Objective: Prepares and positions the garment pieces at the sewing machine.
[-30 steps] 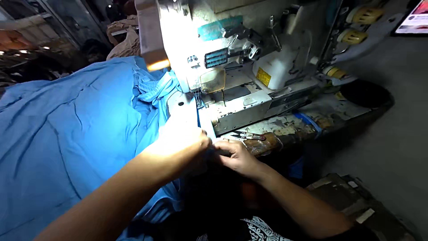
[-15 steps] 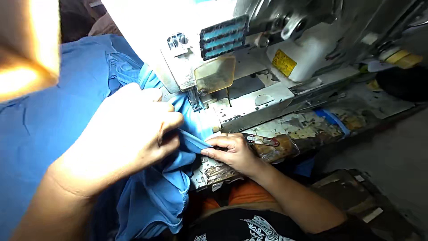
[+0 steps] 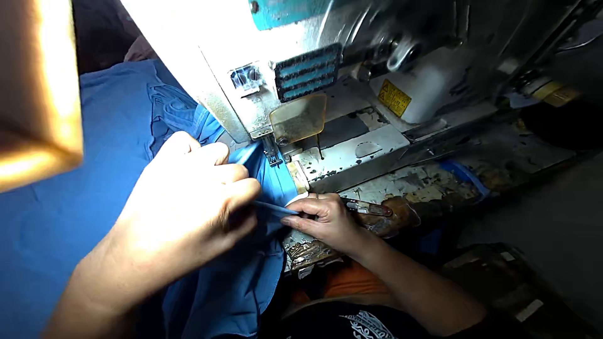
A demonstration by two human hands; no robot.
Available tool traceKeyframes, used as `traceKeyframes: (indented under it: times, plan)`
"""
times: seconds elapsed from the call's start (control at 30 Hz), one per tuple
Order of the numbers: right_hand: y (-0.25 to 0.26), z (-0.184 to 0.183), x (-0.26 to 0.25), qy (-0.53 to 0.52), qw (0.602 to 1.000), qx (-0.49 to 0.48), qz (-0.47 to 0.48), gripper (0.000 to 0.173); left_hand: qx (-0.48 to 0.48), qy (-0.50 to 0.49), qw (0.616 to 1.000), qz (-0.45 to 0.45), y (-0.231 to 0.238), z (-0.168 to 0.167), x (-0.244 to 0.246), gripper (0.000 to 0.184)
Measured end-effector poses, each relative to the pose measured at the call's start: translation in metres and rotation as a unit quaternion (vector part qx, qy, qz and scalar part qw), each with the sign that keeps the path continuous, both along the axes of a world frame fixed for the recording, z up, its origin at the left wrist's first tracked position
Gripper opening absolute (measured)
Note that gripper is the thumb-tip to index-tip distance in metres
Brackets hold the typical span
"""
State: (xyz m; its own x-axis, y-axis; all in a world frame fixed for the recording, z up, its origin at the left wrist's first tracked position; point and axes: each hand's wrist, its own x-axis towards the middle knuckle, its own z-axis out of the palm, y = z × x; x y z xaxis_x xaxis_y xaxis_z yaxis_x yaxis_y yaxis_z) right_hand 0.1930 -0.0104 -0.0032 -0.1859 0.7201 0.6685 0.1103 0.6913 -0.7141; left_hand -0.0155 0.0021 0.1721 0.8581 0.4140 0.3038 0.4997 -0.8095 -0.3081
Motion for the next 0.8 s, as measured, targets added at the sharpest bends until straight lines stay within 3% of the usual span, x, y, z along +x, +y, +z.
traceKeyframes:
  times: [0.8]
  plan:
    - [-0.001, 0.010, -0.003, 0.003, 1.000, 0.018, -0.014, 0.016, 0.010, -0.004, 1.000, -0.009, -0.006, -0.009, -0.001, 0.030]
